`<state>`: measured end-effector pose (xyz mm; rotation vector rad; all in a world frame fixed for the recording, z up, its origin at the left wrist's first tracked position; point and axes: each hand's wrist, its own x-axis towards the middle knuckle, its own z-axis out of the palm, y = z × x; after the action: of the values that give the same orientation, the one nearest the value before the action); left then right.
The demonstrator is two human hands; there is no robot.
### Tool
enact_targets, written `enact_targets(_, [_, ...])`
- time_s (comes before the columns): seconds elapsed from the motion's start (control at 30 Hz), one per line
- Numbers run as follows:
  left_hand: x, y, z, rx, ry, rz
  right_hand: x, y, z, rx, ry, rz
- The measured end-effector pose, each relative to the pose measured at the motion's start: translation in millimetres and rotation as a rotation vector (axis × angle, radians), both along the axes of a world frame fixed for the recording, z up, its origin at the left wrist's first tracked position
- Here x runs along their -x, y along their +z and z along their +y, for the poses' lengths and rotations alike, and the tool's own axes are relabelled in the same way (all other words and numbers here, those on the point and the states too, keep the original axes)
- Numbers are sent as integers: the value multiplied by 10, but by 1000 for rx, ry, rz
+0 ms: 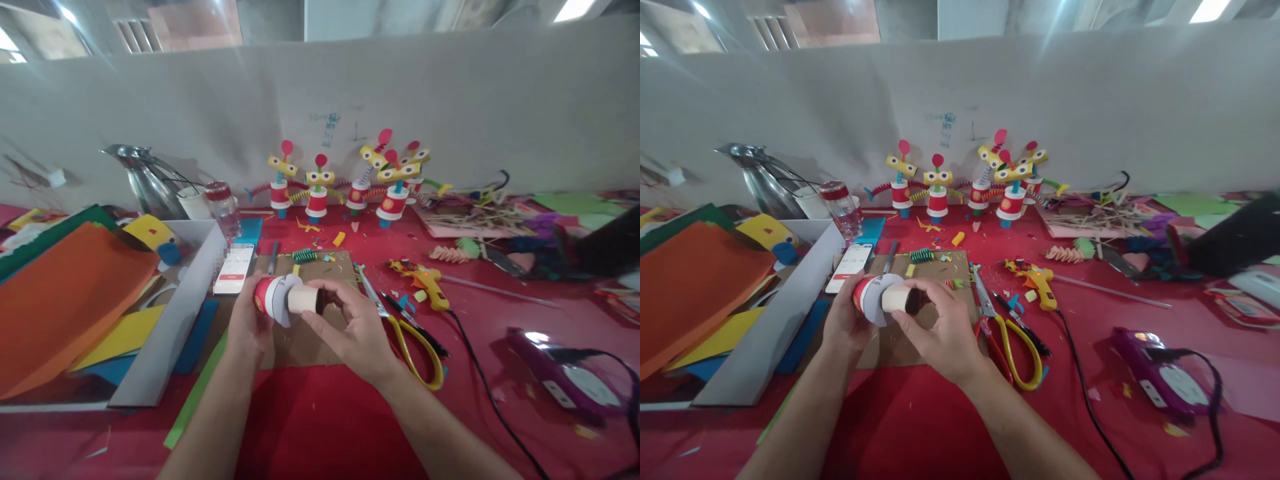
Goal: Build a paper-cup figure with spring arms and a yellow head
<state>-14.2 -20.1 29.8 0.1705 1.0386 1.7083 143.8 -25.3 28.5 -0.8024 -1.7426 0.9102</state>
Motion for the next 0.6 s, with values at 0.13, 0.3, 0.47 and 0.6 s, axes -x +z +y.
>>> enact_targets(0.13, [45, -4, 6, 25, 32, -24, -96, 52, 52, -6, -100, 12])
enact_targets(0.3, [97, -6, 12, 24, 88, -64, -230, 18, 182, 73, -188, -522])
enact_targets(0.47, [102, 26, -6, 48, 49, -106, -320, -71, 188, 78, -115, -830])
enact_targets(0.6, [174, -7, 1, 17, 32, -161, -898, -69, 323, 98, -484, -676])
